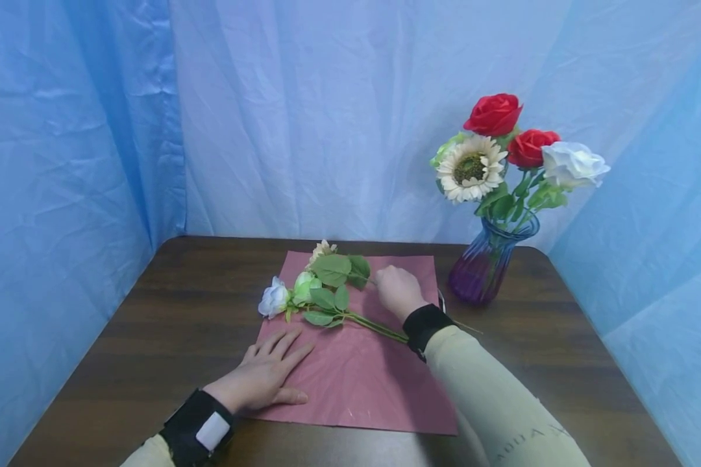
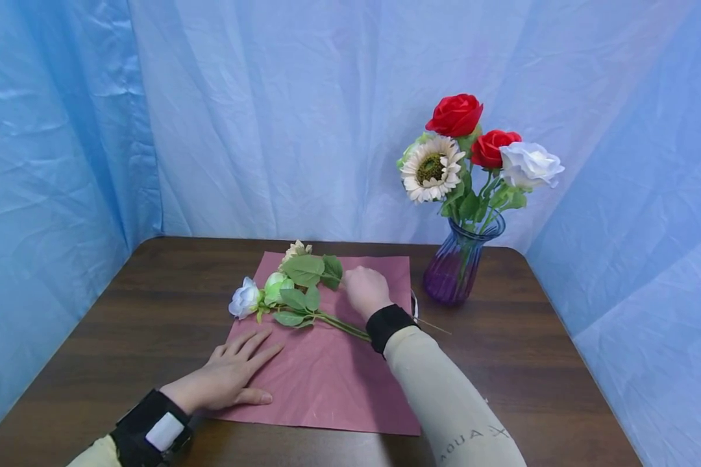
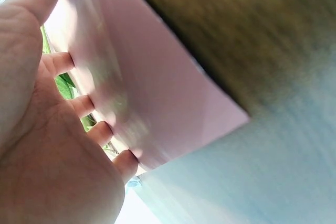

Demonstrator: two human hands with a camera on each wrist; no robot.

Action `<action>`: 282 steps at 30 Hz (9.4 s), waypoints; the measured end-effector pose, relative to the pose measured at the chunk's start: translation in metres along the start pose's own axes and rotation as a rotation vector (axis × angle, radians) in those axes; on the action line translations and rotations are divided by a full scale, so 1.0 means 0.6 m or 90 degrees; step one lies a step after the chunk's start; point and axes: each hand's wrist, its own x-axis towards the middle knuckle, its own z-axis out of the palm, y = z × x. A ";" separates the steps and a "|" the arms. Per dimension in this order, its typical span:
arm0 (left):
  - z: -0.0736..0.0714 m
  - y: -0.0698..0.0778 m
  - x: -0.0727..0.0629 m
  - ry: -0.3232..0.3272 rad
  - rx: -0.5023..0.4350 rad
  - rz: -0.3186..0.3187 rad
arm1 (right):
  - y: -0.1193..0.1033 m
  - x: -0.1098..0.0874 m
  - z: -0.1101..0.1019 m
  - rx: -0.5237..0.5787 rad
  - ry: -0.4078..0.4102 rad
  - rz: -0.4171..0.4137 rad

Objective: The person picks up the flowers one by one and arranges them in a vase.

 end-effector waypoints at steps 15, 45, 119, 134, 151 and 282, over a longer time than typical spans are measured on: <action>0.001 -0.001 -0.001 0.004 -0.012 0.005 | 0.008 -0.013 -0.060 -0.058 0.086 -0.098; 0.015 -0.013 0.005 0.028 -0.006 0.031 | -0.046 -0.026 -0.139 -0.094 0.155 -0.210; 0.000 0.002 0.001 0.008 -0.004 0.015 | 0.064 -0.051 -0.305 -0.089 0.419 -0.338; 0.003 0.000 0.001 0.004 -0.016 0.012 | 0.099 -0.072 -0.324 -0.055 0.419 -0.294; 0.003 0.002 0.003 0.002 -0.030 0.003 | 0.153 -0.083 -0.331 -0.018 0.469 -0.285; -0.009 0.000 0.003 0.000 -0.033 0.012 | 0.310 -0.116 -0.265 0.374 0.313 0.357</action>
